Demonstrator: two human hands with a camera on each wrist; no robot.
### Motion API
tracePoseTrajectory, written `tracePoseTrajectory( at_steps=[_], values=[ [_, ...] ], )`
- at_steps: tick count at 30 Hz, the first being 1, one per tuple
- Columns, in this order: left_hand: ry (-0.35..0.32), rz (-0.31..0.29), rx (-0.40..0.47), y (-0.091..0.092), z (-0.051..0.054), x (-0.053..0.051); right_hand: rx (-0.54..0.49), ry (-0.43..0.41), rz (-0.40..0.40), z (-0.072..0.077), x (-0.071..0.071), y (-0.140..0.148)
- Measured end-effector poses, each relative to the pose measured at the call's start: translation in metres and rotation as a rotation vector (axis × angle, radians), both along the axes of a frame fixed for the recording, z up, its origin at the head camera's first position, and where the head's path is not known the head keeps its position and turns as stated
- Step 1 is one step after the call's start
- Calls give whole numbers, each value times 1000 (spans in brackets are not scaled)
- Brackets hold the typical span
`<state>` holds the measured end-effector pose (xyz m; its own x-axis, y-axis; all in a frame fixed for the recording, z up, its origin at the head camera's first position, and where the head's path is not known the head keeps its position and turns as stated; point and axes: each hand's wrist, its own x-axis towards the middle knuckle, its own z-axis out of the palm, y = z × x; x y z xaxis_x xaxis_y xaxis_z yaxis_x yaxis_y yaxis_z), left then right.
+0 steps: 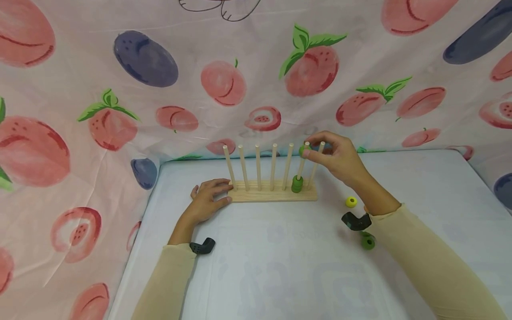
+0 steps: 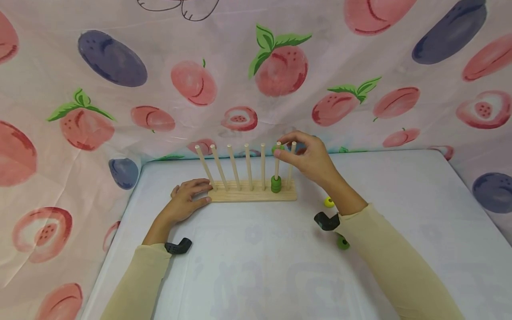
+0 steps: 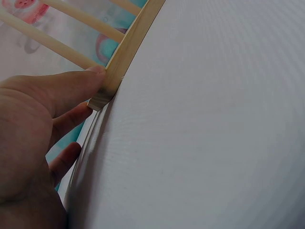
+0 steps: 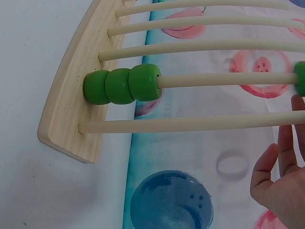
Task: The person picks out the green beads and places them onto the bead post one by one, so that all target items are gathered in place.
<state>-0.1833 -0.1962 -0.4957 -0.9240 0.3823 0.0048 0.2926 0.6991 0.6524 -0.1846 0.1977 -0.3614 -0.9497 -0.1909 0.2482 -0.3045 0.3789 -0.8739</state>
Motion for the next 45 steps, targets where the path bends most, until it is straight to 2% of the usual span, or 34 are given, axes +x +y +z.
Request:
tracePoseTrajectory(
  at_steps=[9,16,21,27,31,36,41,45],
  values=[
    [4,-9,15,-1,-1,-1,27,-3,2,2,1,4],
    [-5,-8,17,0,1,0,60,-12,-1,11,5,29],
    [-3,-8,10,1,2,0,152,-49,-4,16,13,58],
    [-3,-9,6,1,2,0,322,-97,3,16,24,93],
    [-6,-9,13,0,2,0,456,-120,27,9,32,110],
    [-8,-10,14,-2,1,0,575,-131,79,-10,41,125],
    [-8,-11,15,-2,0,-1,620,-131,146,-25,49,141],
    [-6,-13,20,-2,0,-1,609,-195,163,-35,55,153]
  ],
)
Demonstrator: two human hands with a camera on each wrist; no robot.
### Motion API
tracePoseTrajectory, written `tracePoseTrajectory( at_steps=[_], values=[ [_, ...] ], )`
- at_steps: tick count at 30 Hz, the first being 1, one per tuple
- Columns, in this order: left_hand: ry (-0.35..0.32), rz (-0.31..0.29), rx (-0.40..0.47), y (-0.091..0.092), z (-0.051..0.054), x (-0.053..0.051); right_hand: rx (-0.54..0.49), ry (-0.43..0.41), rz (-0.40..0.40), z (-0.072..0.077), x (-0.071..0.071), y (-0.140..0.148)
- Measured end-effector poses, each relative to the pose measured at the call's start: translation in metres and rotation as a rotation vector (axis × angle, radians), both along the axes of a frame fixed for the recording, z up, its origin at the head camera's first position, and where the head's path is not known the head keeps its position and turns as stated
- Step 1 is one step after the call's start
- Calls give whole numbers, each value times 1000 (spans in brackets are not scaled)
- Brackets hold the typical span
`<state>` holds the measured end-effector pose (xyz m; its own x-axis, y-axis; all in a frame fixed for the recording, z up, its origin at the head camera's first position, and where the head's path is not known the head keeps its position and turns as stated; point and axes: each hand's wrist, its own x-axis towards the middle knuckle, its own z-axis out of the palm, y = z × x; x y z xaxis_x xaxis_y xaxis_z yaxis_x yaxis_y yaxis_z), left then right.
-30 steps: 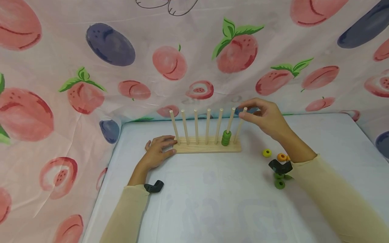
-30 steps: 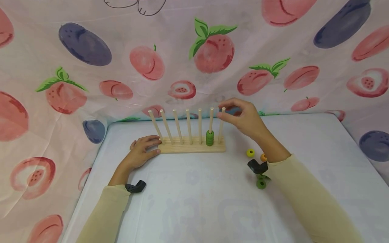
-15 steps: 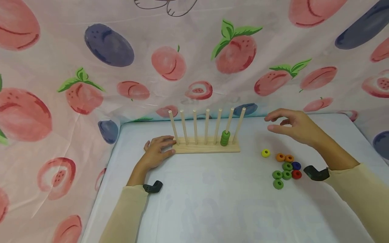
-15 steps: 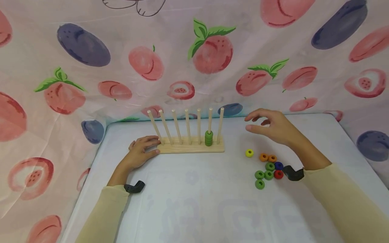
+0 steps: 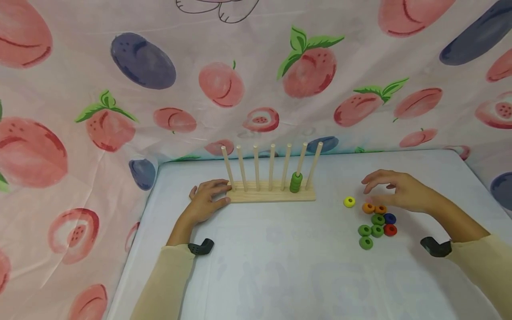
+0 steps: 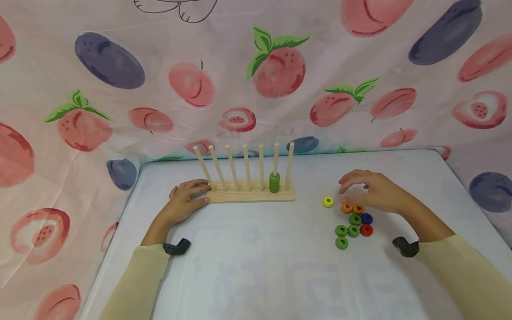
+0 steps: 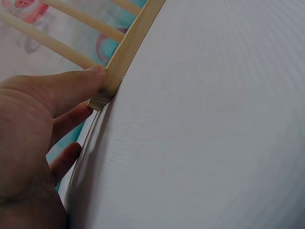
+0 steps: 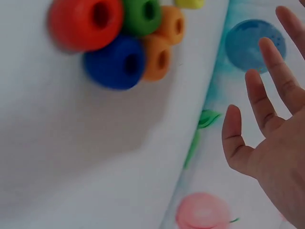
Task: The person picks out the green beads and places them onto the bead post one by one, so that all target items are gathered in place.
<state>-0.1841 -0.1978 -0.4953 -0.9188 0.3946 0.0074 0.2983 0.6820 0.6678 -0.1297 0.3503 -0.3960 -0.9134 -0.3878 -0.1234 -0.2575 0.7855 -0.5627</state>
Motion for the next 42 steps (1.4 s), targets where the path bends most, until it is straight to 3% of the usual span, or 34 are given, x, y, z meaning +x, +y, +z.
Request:
tracePoseTrajectory(
  at_steps=[14,19,26,35,42],
  values=[
    [-7,-1,-6,0,-2,1,-45,-181,21,-40,15,32],
    [-6,-3,-9,0,-2,2,-76,-186,43,-50,17,36],
    [1,-4,-11,0,0,2,-44,-129,5,-53,20,33],
    [-4,-1,3,0,-1,1,-106,-188,8,-55,17,43],
    [-2,1,-4,0,0,0,-80,-175,-27,-59,15,46]
  ],
)
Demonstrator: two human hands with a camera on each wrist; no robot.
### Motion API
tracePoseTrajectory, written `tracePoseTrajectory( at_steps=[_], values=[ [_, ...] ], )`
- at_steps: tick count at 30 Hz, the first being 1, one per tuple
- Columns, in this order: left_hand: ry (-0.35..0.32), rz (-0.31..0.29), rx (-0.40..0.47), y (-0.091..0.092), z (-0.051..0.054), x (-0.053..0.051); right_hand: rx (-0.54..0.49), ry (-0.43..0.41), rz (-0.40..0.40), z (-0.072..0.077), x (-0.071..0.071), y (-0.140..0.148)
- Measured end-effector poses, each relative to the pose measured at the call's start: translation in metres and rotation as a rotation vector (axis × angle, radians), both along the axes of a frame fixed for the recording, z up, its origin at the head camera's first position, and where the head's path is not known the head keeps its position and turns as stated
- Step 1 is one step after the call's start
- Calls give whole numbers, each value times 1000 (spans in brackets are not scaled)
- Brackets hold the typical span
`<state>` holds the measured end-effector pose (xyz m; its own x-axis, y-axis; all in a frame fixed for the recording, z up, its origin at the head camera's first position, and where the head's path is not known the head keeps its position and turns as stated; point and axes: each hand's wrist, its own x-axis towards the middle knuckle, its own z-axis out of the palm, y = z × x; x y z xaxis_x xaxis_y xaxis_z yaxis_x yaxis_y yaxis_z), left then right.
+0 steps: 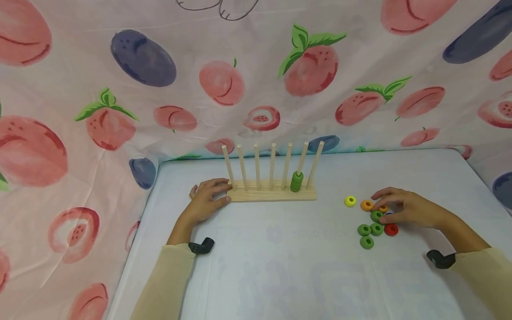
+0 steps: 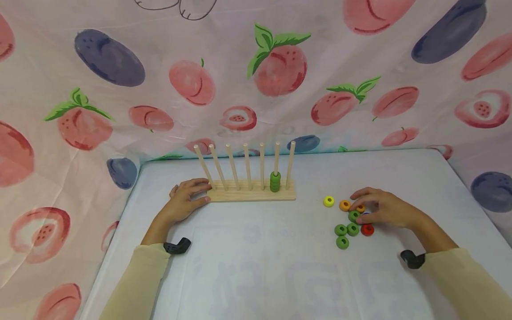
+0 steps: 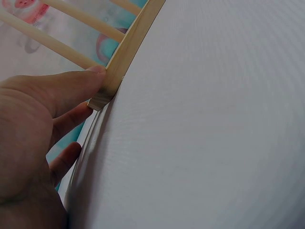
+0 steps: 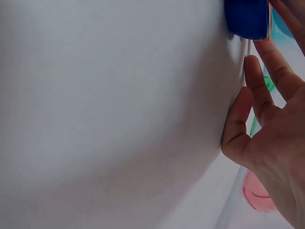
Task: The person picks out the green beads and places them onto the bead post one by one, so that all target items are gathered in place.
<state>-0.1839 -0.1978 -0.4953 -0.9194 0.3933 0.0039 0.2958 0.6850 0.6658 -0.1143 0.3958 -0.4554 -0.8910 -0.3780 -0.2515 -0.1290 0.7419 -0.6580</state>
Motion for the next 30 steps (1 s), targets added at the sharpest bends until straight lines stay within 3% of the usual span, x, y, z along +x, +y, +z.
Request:
tracePoseTrajectory(
  at_steps=[22,30],
  values=[
    [-1,-8,6,1,4,0,-17,20,2,5,1,-6],
    [-5,-4,6,1,1,1,45,99,3,14,-3,-15]
  ],
)
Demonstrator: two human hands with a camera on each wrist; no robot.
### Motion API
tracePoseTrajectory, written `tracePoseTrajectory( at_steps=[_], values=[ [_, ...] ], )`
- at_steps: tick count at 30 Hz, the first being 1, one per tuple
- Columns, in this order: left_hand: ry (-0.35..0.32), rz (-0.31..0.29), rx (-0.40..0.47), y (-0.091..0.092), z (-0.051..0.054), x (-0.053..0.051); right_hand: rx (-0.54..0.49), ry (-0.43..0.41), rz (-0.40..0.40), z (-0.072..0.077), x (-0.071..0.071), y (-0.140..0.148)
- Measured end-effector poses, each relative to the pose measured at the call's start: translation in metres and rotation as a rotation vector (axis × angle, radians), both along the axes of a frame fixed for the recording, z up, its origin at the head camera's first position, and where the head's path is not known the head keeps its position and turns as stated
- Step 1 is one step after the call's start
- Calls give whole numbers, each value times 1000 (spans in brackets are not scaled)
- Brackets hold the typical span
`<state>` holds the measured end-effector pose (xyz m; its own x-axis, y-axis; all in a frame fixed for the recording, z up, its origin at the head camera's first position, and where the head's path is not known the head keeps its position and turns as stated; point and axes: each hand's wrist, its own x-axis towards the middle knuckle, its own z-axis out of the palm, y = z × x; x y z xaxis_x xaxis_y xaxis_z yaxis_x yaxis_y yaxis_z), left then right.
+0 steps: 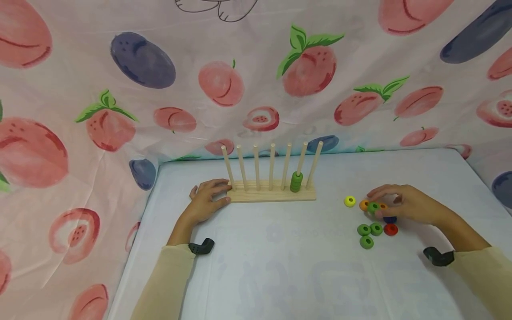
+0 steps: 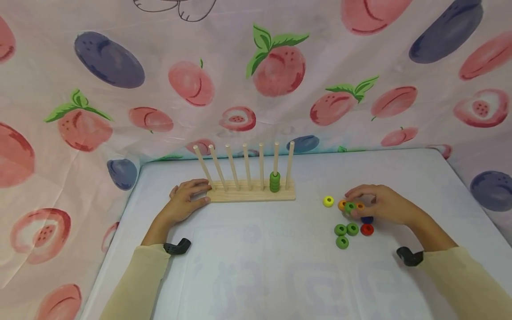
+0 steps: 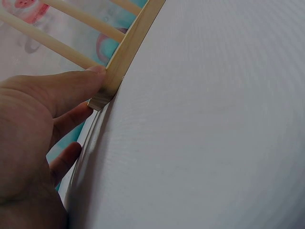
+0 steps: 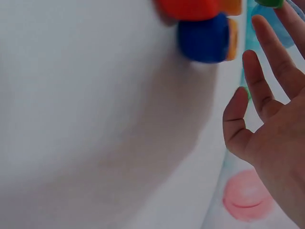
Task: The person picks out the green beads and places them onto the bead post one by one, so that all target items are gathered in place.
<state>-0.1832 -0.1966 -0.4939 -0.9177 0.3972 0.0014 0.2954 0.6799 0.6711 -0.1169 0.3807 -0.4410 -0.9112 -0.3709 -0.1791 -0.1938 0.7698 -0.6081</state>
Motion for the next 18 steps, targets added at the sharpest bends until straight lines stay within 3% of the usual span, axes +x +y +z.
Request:
tracePoseTrajectory(
  at_steps=[10,18],
  values=[
    [0,2,3,0,0,0,17,64,-24,28,-3,-17],
    [0,1,2,0,1,1,-6,90,-42,41,-7,-30]
  ],
)
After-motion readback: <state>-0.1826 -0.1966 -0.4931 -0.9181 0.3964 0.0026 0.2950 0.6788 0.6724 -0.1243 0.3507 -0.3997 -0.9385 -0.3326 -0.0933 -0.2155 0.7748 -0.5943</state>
